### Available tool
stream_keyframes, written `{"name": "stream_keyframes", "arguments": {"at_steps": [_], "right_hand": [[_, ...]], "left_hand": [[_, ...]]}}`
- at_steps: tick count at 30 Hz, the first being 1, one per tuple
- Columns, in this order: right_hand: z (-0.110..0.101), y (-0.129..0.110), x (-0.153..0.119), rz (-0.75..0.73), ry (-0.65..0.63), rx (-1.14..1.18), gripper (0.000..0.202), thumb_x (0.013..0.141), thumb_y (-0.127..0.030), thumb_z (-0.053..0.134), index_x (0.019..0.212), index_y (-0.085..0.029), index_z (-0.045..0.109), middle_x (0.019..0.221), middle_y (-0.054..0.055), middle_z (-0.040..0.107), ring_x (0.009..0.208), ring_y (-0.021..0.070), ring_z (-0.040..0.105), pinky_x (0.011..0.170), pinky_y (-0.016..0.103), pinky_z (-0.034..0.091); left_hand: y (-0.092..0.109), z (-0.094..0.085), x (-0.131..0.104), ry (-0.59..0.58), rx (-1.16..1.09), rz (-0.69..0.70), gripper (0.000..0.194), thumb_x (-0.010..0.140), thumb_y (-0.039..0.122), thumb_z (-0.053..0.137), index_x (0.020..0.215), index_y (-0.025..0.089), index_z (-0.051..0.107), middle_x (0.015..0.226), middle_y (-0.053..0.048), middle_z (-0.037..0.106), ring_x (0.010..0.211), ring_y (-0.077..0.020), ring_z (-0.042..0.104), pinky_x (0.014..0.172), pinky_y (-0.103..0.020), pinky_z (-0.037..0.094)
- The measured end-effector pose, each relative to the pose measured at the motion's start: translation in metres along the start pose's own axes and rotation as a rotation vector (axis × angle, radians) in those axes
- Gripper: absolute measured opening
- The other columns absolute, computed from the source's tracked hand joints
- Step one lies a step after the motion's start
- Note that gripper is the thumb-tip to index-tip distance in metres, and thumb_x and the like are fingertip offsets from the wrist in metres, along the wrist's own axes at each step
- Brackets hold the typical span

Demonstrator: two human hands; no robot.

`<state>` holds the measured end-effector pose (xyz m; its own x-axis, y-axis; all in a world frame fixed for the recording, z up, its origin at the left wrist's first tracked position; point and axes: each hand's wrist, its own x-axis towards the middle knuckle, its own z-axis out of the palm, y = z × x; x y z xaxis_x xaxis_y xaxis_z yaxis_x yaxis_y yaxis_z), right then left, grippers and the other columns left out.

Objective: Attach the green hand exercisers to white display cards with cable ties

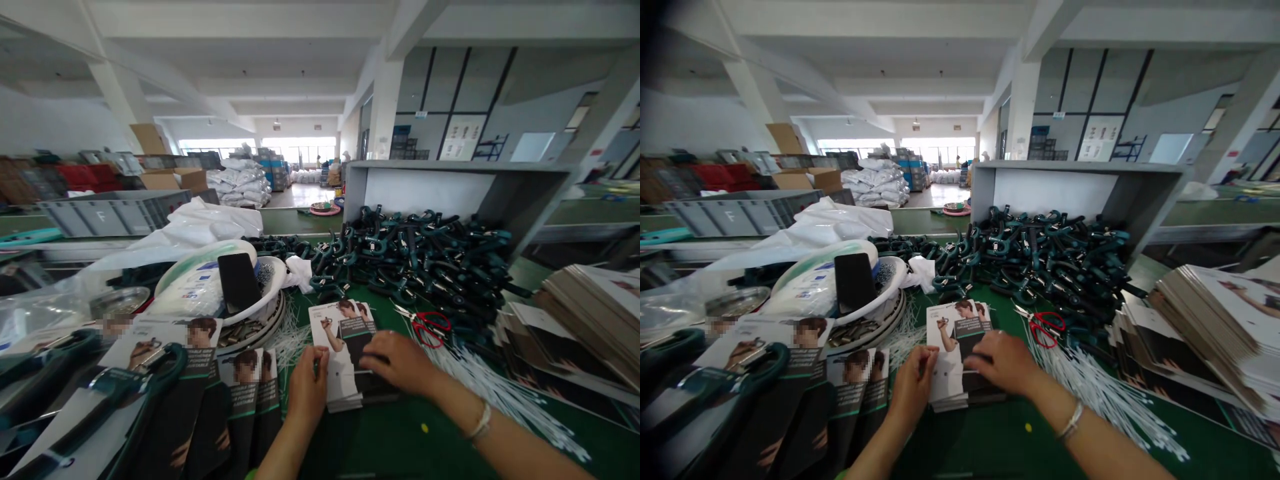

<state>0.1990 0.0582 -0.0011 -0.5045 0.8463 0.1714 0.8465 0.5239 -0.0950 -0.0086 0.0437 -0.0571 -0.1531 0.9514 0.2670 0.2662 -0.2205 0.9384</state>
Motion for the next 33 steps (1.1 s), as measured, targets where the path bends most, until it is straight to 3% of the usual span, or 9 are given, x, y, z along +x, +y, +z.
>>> {"name": "stream_keyframes", "arguments": {"at_steps": [3,7,11,15,18,23,25,28,33], "right_hand": [[-0.013,0.066,0.036,0.476,0.053,-0.188,0.035,0.093,-0.034,0.036,0.113,-0.018,0.059,0.107,0.011,0.062,0.099,0.0207,0.057,0.080,0.030,0.044],[-0.008,0.131,0.084,0.616,-0.015,-0.224,0.027,0.089,-0.021,0.047,0.108,-0.008,0.060,0.103,0.018,0.062,0.098,0.0243,0.058,0.080,0.034,0.045],[0.012,0.149,0.111,0.646,-0.092,-0.235,0.028,0.088,-0.031,0.053,0.108,-0.013,0.057,0.105,0.008,0.061,0.092,0.0190,0.059,0.080,0.038,0.049],[0.016,0.148,0.115,0.614,-0.094,-0.239,0.025,0.088,-0.030,0.053,0.105,-0.013,0.058,0.104,0.009,0.061,0.091,0.0194,0.059,0.078,0.039,0.049],[-0.002,0.147,0.111,0.517,-0.051,-0.227,0.023,0.086,-0.019,0.051,0.105,-0.009,0.059,0.105,0.017,0.062,0.095,0.0262,0.059,0.077,0.040,0.048],[-0.048,0.115,0.098,0.190,-0.010,-0.137,0.032,0.088,-0.025,0.049,0.119,-0.020,0.053,0.117,0.007,0.059,0.107,0.0183,0.054,0.088,0.027,0.041],[-0.060,0.089,0.092,-0.057,-0.008,-0.077,0.031,0.086,-0.025,0.051,0.117,-0.018,0.054,0.112,0.007,0.062,0.104,0.0174,0.056,0.088,0.026,0.041],[-0.067,0.049,0.088,-0.437,-0.038,-0.099,0.027,0.085,-0.016,0.048,0.111,-0.016,0.057,0.105,0.009,0.064,0.095,0.0192,0.058,0.081,0.029,0.043],[-0.059,0.008,0.088,-0.703,-0.161,-0.283,0.024,0.086,-0.010,0.044,0.101,-0.019,0.060,0.092,0.007,0.066,0.083,0.0179,0.058,0.068,0.027,0.042]], "left_hand": [[-0.010,0.007,-0.002,0.007,0.035,-0.033,0.020,0.081,0.040,0.051,0.076,0.021,0.056,0.083,-0.007,0.066,0.080,-0.0238,0.061,0.074,-0.035,0.044],[-0.013,0.011,-0.005,-0.059,0.083,-0.006,0.025,0.087,0.041,0.038,0.080,0.021,0.051,0.083,-0.007,0.066,0.078,-0.0217,0.062,0.071,-0.033,0.045],[-0.018,0.014,-0.010,-0.122,0.106,0.012,0.025,0.089,0.038,0.035,0.082,0.020,0.051,0.092,-0.010,0.066,0.088,-0.0209,0.062,0.079,-0.034,0.047],[-0.031,0.018,-0.013,-0.070,0.236,0.054,0.035,0.079,0.034,0.053,0.108,0.015,0.053,0.131,-0.017,0.047,0.123,-0.0263,0.044,0.102,-0.042,0.035],[-0.035,0.018,-0.013,-0.156,0.323,0.004,0.059,0.080,0.035,0.050,0.132,0.010,0.038,0.142,-0.018,0.035,0.133,-0.0258,0.030,0.108,-0.043,0.027],[-0.019,0.011,-0.009,-0.350,0.487,-0.049,0.056,0.084,0.034,0.042,0.137,0.017,0.036,0.148,-0.009,0.025,0.138,-0.0267,0.015,0.110,-0.051,0.016],[-0.012,0.009,-0.006,-0.397,0.506,-0.056,0.053,0.085,0.032,0.040,0.137,0.021,0.037,0.149,-0.006,0.022,0.138,-0.0266,0.014,0.109,-0.053,0.015],[-0.008,0.008,-0.004,-0.444,0.476,-0.047,0.051,0.085,0.029,0.038,0.136,0.024,0.038,0.149,-0.004,0.021,0.138,-0.0263,0.016,0.108,-0.056,0.014],[-0.012,0.009,-0.004,-0.421,0.399,-0.050,0.050,0.084,0.030,0.040,0.135,0.026,0.040,0.148,-0.005,0.025,0.137,-0.0274,0.019,0.108,-0.058,0.009]]}}
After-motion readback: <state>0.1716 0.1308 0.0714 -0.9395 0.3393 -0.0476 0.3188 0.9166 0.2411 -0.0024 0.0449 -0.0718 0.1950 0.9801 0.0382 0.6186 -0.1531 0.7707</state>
